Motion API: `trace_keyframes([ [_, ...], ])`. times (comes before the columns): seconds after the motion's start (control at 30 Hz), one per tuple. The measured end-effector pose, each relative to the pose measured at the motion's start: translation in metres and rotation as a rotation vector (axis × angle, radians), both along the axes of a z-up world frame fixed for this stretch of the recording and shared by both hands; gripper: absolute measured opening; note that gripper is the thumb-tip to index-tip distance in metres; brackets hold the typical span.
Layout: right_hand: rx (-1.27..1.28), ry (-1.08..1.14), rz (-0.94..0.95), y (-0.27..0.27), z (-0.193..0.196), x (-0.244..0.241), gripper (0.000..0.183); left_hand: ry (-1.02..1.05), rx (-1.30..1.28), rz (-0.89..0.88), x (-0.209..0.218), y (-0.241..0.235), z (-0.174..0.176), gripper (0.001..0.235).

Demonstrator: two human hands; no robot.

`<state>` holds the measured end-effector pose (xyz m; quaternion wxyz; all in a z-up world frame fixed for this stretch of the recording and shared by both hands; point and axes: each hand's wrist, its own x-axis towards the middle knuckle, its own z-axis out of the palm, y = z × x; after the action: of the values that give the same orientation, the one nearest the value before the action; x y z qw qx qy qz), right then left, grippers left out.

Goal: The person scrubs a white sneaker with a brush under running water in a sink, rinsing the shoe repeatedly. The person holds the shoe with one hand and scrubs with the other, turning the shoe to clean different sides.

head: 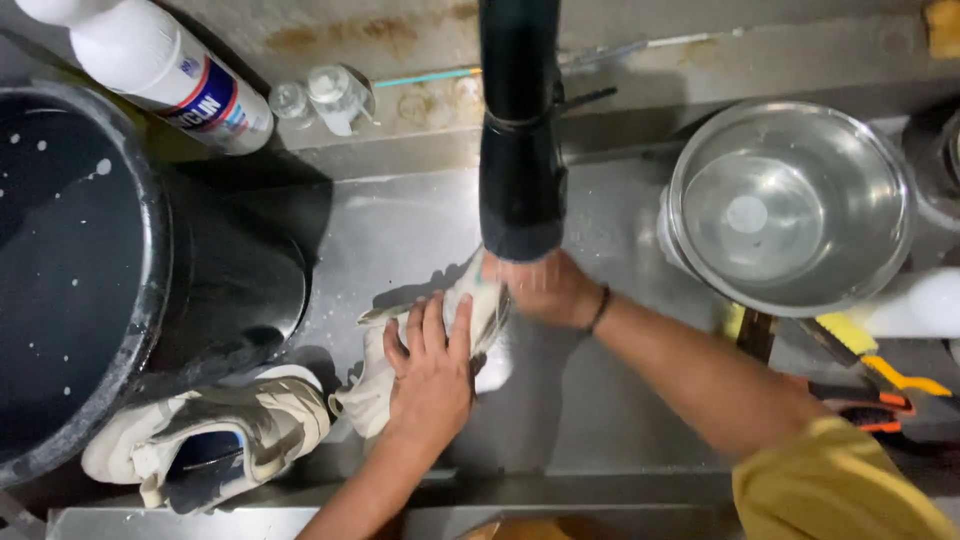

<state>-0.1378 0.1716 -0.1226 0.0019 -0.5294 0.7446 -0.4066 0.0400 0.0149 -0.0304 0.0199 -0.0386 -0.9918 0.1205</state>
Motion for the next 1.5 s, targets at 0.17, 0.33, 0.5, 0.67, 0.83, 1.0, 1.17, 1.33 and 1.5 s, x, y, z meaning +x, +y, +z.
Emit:
trace_keyframes([
  [0.17,-0.045,-0.011,0.005,-0.009,0.026,0.002,0.011,-0.03,0.026,0.029,-0.005,-0.007,-0.009,0.101],
  [0.33,-0.036,-0.03,-0.006,-0.005,0.026,0.031,0.012,-0.11,0.039,0.049,0.002,-0.01,-0.019,0.105],
  [0.5,0.003,0.034,-0.101,-0.005,0.024,0.025,0.018,-0.073,-0.014,0.033,0.002,-0.011,-0.023,0.108],
  [0.67,-0.188,-0.053,-0.268,-0.012,-0.022,0.002,0.021,-0.101,0.068,0.061,-0.001,-0.011,-0.016,0.099],
  [0.83,-0.064,0.311,-0.219,-0.003,-0.006,-0.008,0.025,-0.174,0.103,0.097,0.004,-0.008,-0.019,0.096],
  [1.0,-0.245,0.031,-0.482,-0.009,-0.039,-0.02,0.029,0.039,-0.01,0.042,0.007,-0.003,-0.018,0.087],
  [1.17,-0.261,0.024,-0.257,-0.002,0.013,-0.002,0.026,0.069,0.007,0.016,0.009,0.005,-0.008,0.086],
  [1.33,-0.164,-0.345,-0.416,0.0,-0.168,-0.038,0.03,-0.049,0.088,0.018,0.015,0.007,-0.003,0.087],
  [1.5,-0.312,-1.363,-0.765,-0.002,0.004,0.029,0.04,0.047,0.174,-0.08,0.019,0.003,0.004,0.092],
])
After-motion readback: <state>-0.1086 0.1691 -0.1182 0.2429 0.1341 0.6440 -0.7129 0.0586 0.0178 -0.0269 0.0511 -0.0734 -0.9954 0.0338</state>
